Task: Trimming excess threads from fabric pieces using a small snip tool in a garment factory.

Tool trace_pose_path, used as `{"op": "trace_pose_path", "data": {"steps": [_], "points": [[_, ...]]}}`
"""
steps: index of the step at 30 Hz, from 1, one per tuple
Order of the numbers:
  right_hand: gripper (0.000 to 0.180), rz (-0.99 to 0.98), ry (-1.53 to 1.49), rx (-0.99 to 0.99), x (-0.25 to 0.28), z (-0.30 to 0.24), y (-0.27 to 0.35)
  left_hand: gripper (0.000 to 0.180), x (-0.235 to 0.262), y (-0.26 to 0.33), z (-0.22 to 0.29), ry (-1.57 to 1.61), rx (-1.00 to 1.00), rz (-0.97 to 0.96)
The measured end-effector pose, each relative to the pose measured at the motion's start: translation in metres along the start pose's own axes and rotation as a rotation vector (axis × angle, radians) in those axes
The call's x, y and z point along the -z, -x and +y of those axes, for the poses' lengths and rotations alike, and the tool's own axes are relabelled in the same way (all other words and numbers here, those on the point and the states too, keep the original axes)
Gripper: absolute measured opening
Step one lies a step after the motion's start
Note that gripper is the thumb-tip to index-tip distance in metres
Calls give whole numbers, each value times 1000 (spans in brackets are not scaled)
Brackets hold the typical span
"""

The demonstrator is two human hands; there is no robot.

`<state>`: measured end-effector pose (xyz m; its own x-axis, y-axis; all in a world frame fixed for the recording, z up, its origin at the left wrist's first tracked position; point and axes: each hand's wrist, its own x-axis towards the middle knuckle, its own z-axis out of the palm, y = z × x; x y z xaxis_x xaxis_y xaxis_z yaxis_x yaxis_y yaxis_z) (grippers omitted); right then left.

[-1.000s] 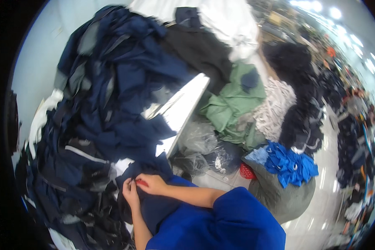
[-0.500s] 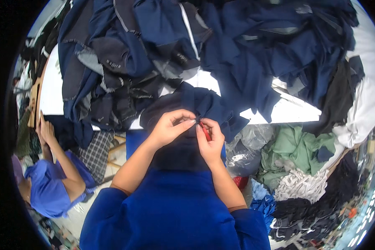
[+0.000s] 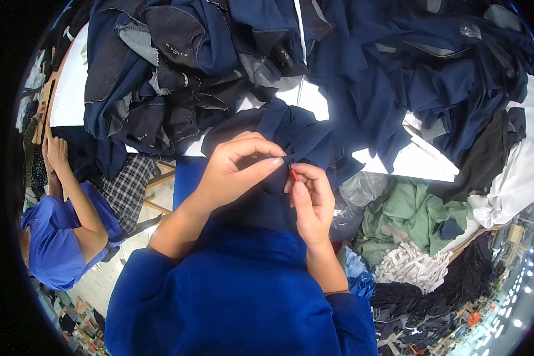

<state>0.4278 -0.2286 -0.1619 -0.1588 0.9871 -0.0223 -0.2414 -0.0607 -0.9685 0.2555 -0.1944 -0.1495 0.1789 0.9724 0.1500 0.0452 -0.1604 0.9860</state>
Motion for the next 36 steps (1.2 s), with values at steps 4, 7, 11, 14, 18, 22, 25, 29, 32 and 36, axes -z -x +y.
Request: {"op": "trace_pose_path", "data": {"steps": [4, 7, 11, 14, 18, 22, 25, 29, 32, 36], "points": [[29, 34, 133, -6, -7, -7, -3, 11, 3, -1, 4, -23, -47, 52], [27, 13, 22, -79, -2, -10, 0, 12, 4, -1, 4, -99, -87, 52], [27, 21, 31, -66, -6, -16, 2, 11, 1, -1, 4, -115, -94, 121], [29, 36, 28, -46, -6, -20, 3, 10, 0, 0, 5, -143, -102, 160], [28, 28, 36, -40, -5, -22, 2, 9, 2, 2, 7, -249, -93, 129], [25, 36, 60, -51, -7, -22, 1, 9, 2, 2, 10, -283, -109, 122], [25, 42, 61, -56, -8, -23, 0, 11, 4, 1, 12, -342, -128, 94], [24, 43, 64, -53, -7, -23, 0, 11, 3, 0, 12, -351, -142, 102], [24, 33, 63, -52, -6, -24, 0, 12, 3, 1, 12, -360, -143, 108], [24, 33, 65, -56, -6, -25, -1, 12, 2, 0, 12, -370, -147, 102]]}}
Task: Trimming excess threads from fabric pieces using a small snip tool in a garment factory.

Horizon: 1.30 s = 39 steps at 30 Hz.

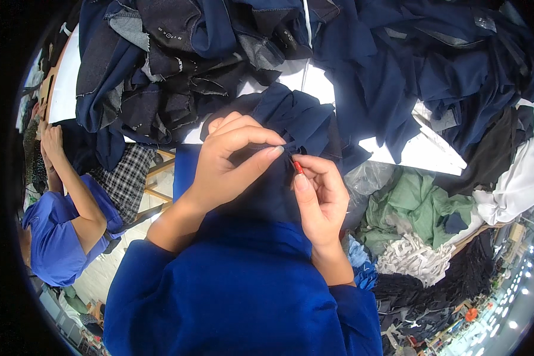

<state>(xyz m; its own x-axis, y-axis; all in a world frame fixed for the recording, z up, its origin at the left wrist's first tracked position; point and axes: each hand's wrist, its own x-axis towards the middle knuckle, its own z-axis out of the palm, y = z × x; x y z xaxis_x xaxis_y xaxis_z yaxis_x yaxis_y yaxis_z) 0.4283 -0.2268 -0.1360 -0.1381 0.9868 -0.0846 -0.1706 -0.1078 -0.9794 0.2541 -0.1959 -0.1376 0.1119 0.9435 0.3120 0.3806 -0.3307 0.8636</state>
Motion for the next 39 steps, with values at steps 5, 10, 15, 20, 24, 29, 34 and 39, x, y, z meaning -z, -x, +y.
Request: {"op": "trace_pose_path", "data": {"steps": [5, 10, 15, 20, 24, 29, 34, 39], "points": [[24, 0, -1, -9, 0, 0, -1, 11, 0, 0, -2, 8, -2, 4], [24, 7, -6, -24, 0, 0, -2, 11, 0, 0, -1, 0, -5, 8], [24, 2, -3, -2, 1, 2, -2, 11, 0, 0, 0, -15, 8, 2], [24, -1, -14, -2, 1, 2, -2, 11, -1, 1, 0, -23, 14, 8], [26, 2, 1, 3, 4, 3, 0, 9, -5, 2, -2, 8, 15, 52], [27, 12, 26, 8, 4, 3, 1, 10, -2, 2, 0, -21, 11, 36], [26, 18, 28, 1, 2, 2, 1, 11, 0, 2, 2, -56, 13, 19], [26, 6, 4, 1, 3, 1, 2, 11, 1, 2, 2, -58, 5, 24]]}}
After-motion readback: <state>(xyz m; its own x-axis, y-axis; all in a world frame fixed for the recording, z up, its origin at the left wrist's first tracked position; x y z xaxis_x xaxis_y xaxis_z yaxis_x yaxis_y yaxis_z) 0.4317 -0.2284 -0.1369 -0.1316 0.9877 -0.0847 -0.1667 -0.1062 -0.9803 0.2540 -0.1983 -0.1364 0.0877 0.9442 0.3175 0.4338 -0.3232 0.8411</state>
